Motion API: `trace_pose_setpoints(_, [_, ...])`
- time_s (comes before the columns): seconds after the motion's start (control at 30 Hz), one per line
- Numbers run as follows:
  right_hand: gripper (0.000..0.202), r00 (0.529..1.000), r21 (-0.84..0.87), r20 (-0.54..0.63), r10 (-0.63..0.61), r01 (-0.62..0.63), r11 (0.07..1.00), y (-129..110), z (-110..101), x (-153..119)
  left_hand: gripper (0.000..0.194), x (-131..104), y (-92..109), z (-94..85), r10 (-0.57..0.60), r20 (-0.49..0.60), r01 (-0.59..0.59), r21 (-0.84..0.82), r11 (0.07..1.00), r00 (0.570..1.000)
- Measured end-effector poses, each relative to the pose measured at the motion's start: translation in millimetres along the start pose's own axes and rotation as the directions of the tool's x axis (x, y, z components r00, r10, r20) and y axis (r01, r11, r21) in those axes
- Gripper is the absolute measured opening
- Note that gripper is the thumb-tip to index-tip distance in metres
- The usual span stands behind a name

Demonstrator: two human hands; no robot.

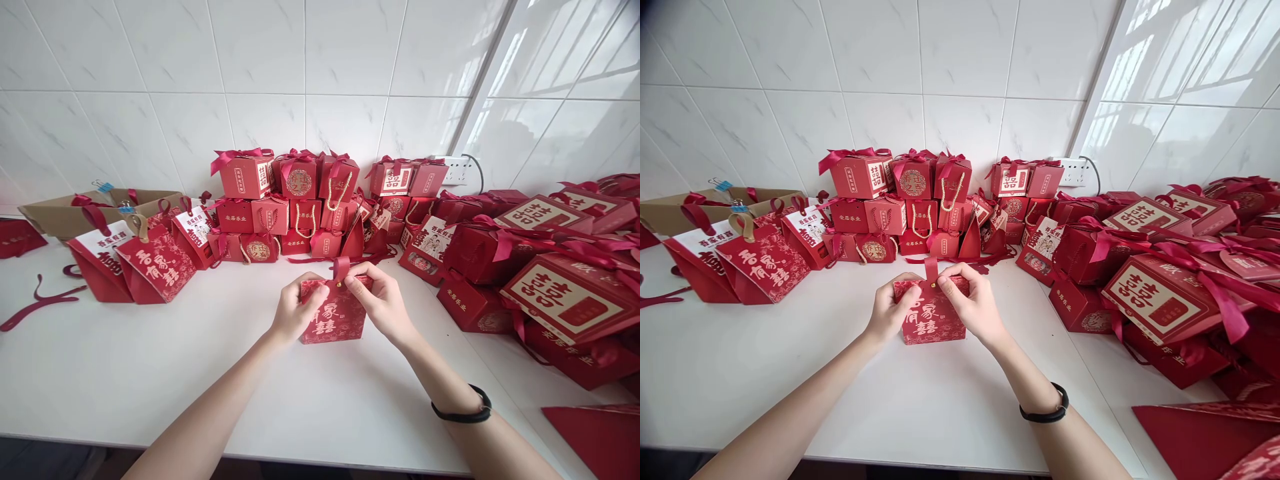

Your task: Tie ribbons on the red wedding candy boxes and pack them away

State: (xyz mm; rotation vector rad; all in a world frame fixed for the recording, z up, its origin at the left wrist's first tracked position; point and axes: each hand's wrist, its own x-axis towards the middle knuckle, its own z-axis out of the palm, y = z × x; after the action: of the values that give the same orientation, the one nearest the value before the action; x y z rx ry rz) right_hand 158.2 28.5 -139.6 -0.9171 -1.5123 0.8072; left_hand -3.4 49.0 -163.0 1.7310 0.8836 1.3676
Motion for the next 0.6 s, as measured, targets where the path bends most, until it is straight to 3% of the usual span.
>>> trace_pose_setpoints(0.37, [0.024,1.0,-0.013,0.002,-0.001,0.001,1.0,1.0,-0.3,-0.4,0.027,1.8,3.5,0.7,0.041,-0.026,-0.038,0.119,0.992,0.999])
trace_pose_setpoints(0.6, [0.02,0.998,-0.124,0.009,-0.061,0.061,0.99,-0.9,-1.1,0.3,0.029,0.1,-0.1,0.4,-0.001,0.003,0.001,0.023,1.0,1.0])
